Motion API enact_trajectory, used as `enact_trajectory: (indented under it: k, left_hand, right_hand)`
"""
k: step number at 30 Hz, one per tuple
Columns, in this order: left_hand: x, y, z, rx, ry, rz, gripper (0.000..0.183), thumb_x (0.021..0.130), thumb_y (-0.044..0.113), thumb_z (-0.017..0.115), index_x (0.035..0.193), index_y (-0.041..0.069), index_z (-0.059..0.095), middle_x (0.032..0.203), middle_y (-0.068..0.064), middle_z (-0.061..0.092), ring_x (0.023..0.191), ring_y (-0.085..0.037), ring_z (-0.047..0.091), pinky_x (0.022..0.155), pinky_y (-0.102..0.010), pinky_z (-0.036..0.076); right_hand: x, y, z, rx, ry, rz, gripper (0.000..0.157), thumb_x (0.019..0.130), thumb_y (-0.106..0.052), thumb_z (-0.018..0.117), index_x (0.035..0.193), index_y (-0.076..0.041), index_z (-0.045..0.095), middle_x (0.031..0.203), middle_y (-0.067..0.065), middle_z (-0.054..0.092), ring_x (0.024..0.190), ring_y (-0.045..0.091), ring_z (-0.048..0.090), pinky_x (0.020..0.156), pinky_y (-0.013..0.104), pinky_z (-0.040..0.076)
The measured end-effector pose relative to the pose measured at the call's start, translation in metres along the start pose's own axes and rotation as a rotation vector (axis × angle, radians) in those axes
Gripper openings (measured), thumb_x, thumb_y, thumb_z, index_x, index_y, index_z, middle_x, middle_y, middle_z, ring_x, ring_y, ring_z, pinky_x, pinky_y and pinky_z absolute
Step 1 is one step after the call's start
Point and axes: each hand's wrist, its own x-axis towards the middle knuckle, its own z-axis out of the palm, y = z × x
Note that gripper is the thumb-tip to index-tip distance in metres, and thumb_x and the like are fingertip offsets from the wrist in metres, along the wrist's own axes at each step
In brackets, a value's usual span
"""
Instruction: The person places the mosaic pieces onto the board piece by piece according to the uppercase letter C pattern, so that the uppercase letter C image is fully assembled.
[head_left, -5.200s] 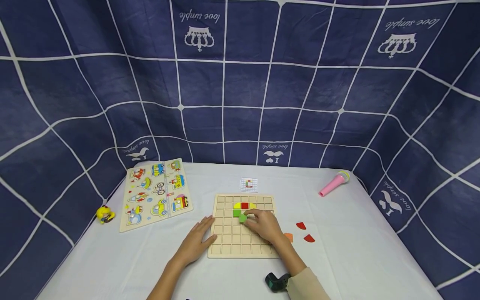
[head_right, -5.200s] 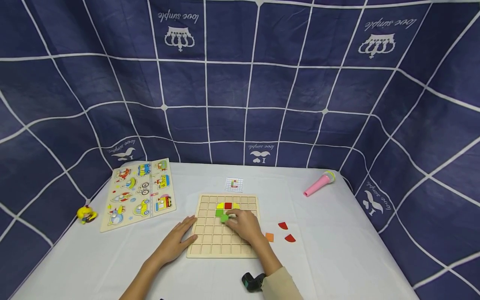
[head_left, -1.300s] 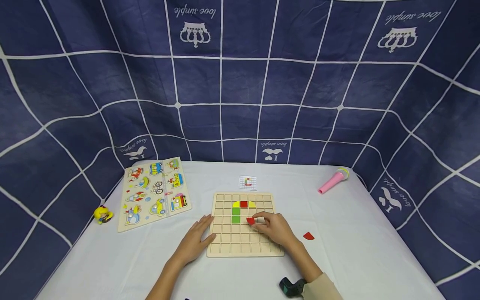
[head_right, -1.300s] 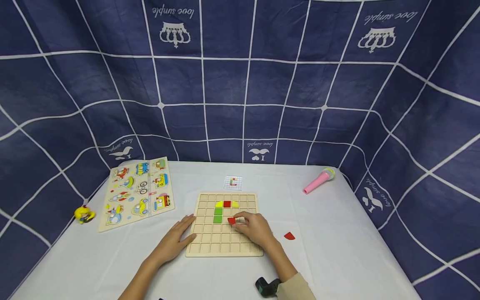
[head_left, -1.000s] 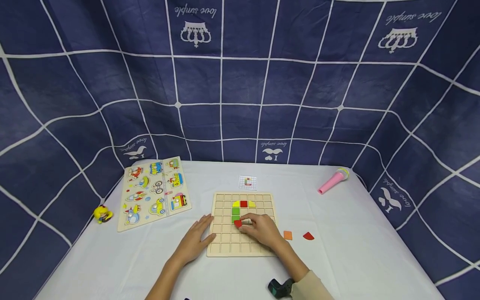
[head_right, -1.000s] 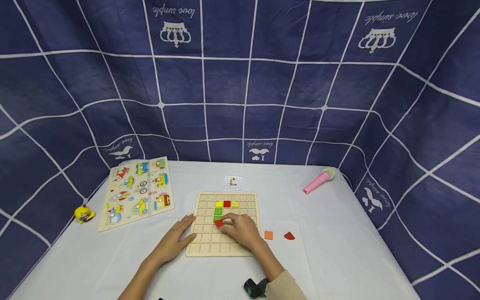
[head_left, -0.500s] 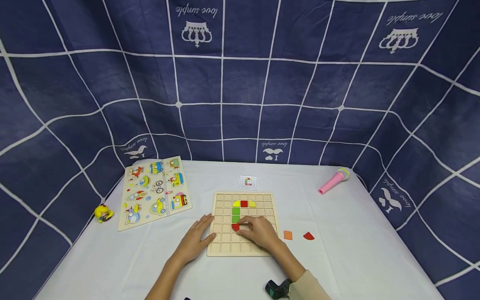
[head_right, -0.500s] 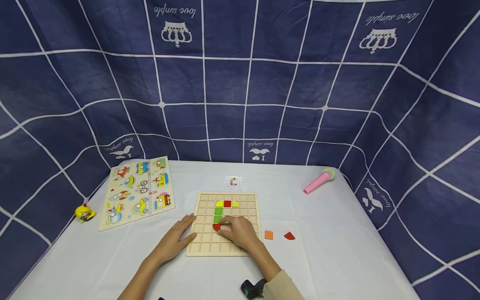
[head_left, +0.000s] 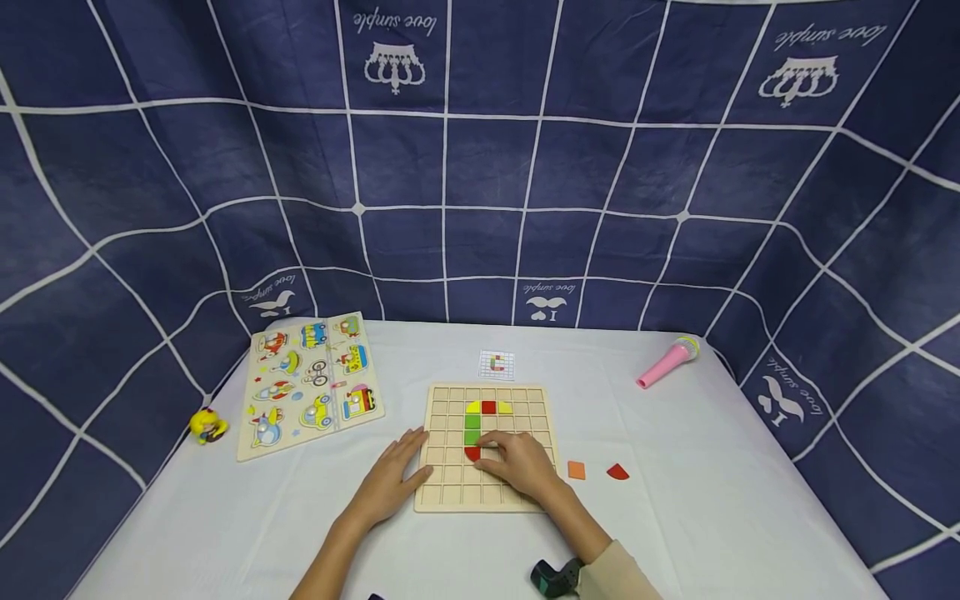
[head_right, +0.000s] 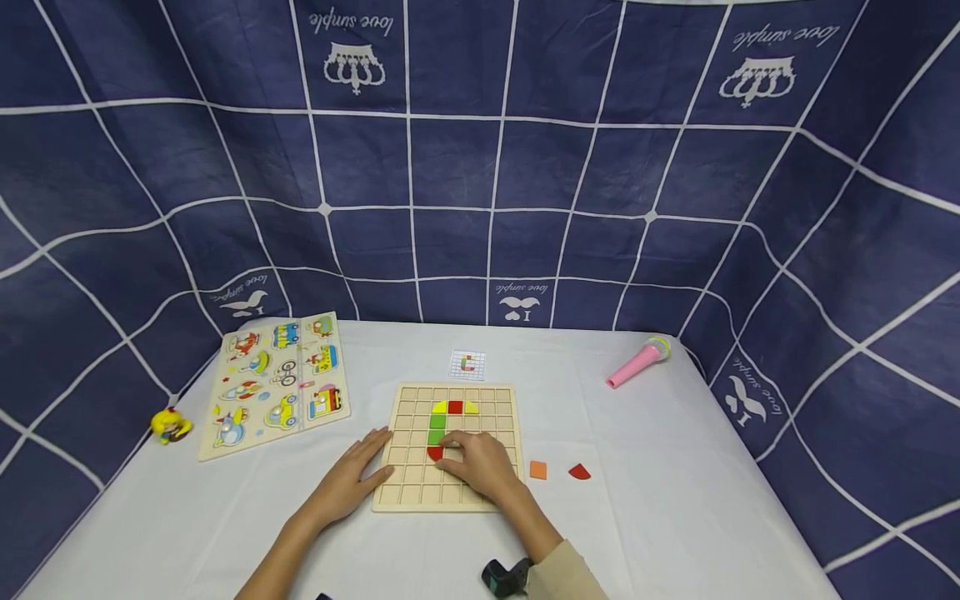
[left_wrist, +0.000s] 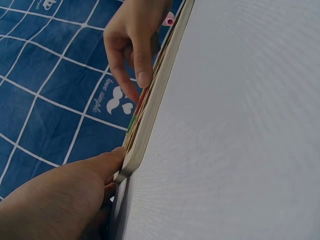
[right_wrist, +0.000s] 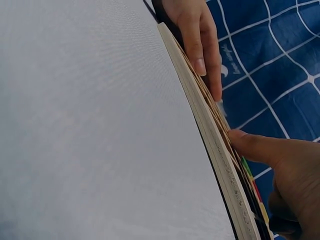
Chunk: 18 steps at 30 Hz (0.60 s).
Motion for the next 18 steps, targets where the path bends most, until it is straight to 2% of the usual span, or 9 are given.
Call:
enact_trajectory:
  k: [3,5,8,13,18]
  left_hand:
    - [0.001,0.000,0.000,-0.002,0.000,0.003,0.059,0.090,0.032,0.059,0.140,0.007,0.039,0.146,-0.005,0.034,0.137,-0.024,0.022,0.113,-0.037,0.013]
    - [0.001,0.000,0.001,-0.004,0.000,0.007,0.059,0.090,0.031,0.059,0.140,0.006,0.039,0.146,-0.006,0.034,0.137,-0.024,0.022,0.113,-0.037,0.013]
    - [0.001,0.001,0.001,-0.006,-0.005,0.010,0.059,0.091,0.031,0.059,0.140,0.006,0.039,0.146,-0.006,0.034,0.137,-0.024,0.022,0.113,-0.037,0.013]
    - [0.000,0.001,-0.001,-0.002,-0.004,0.008,0.059,0.091,0.031,0.059,0.140,0.006,0.039,0.146,-0.006,0.034,0.137,-0.024,0.022,0.113,-0.038,0.013]
    - [0.001,0.000,-0.001,-0.004,-0.003,0.009,0.059,0.091,0.031,0.059,0.140,0.006,0.039,0.146,-0.006,0.034,0.137,-0.024,0.022,0.113,-0.036,0.013]
  right_hand:
    - [-0.002,-0.001,-0.003,-0.001,0.003,0.006,0.030,0.076,-0.042,0.073,0.099,-0.023,0.071,0.046,-0.015,0.033,0.043,0.001,0.023,0.039,0.018,0.026]
    - [-0.004,0.000,-0.007,0.008,-0.001,0.017,0.029,0.076,-0.041,0.073,0.099,-0.023,0.070,0.050,-0.016,0.042,0.045,0.001,0.024,0.043,0.018,0.032]
    - [-0.009,0.002,-0.014,0.012,0.003,0.036,0.029,0.076,-0.041,0.073,0.100,-0.025,0.070,0.048,-0.016,0.043,0.046,0.002,0.023,0.049,0.019,0.035]
    - [-0.018,0.011,-0.029,0.026,0.025,0.067,0.030,0.075,-0.039,0.075,0.101,-0.025,0.069,0.042,-0.015,0.032,0.045,0.002,0.019,0.043,0.019,0.024]
    - [-0.029,0.021,-0.045,0.033,0.046,0.116,0.030,0.075,-0.035,0.076,0.102,-0.024,0.069,0.046,-0.015,0.031,0.044,0.000,0.022,0.040,0.018,0.023]
